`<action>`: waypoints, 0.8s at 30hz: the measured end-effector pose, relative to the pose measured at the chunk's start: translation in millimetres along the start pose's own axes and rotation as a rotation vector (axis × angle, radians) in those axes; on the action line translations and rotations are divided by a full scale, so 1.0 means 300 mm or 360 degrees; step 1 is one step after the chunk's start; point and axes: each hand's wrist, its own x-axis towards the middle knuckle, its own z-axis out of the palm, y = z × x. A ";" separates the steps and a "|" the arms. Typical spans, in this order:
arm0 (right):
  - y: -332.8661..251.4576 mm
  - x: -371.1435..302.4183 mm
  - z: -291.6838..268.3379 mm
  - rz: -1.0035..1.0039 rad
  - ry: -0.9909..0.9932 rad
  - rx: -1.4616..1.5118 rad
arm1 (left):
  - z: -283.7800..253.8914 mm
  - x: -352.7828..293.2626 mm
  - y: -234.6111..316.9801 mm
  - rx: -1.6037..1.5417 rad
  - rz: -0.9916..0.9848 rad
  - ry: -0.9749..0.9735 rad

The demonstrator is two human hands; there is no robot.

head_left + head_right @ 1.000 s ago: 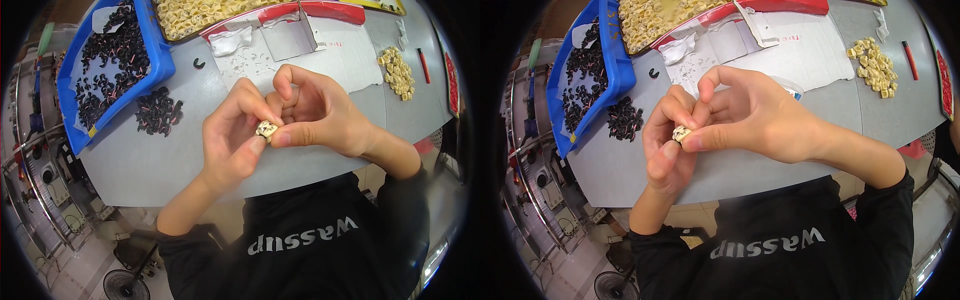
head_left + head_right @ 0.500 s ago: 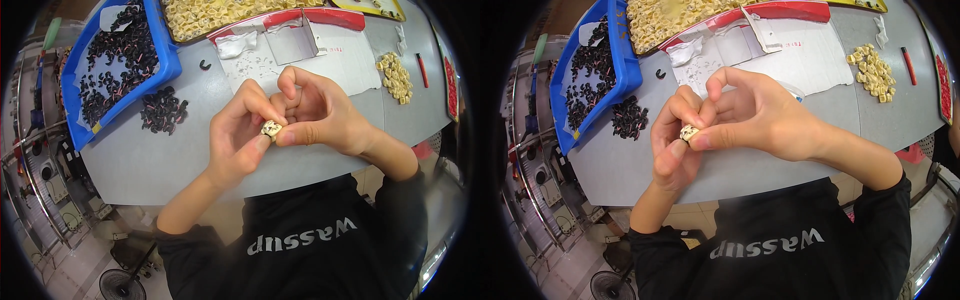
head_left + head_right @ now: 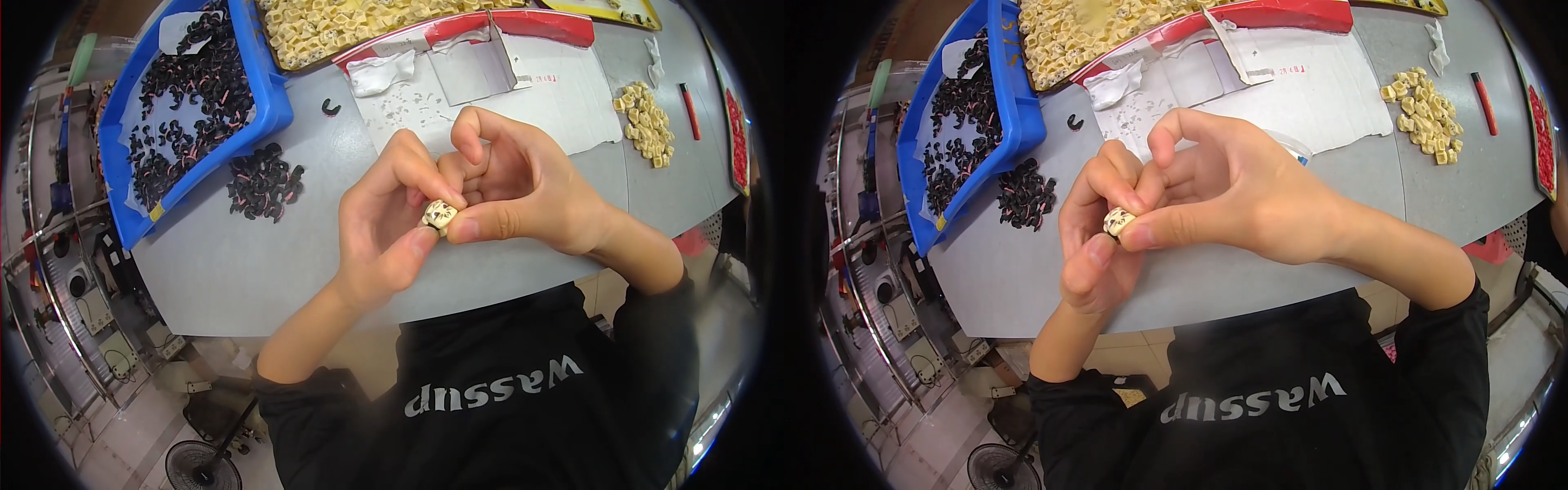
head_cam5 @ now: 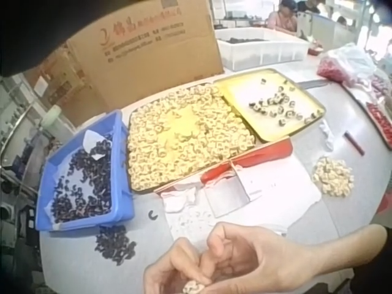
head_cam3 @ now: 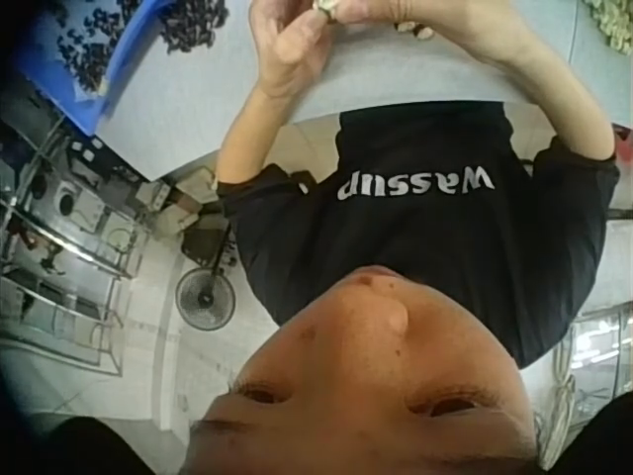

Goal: Applying adhesive to small black components and attaching them to beige toy heads at a factory assembly table.

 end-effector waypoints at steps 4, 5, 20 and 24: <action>-0.001 0.001 0.000 0.0008 -0.0016 -0.0011 | -0.002 -0.002 0.000 0.0047 0.0016 -0.0003; -0.001 0.001 0.001 0.0009 -0.0019 0.0001 | -0.002 -0.001 -0.001 0.0040 0.0026 -0.0007; -0.005 0.004 0.012 0.0086 0.0066 0.0010 | -0.006 0.002 0.000 0.0064 0.0034 -0.0038; -0.002 0.006 0.011 0.0073 0.0068 0.0021 | -0.006 0.003 -0.003 0.0031 0.0039 -0.0037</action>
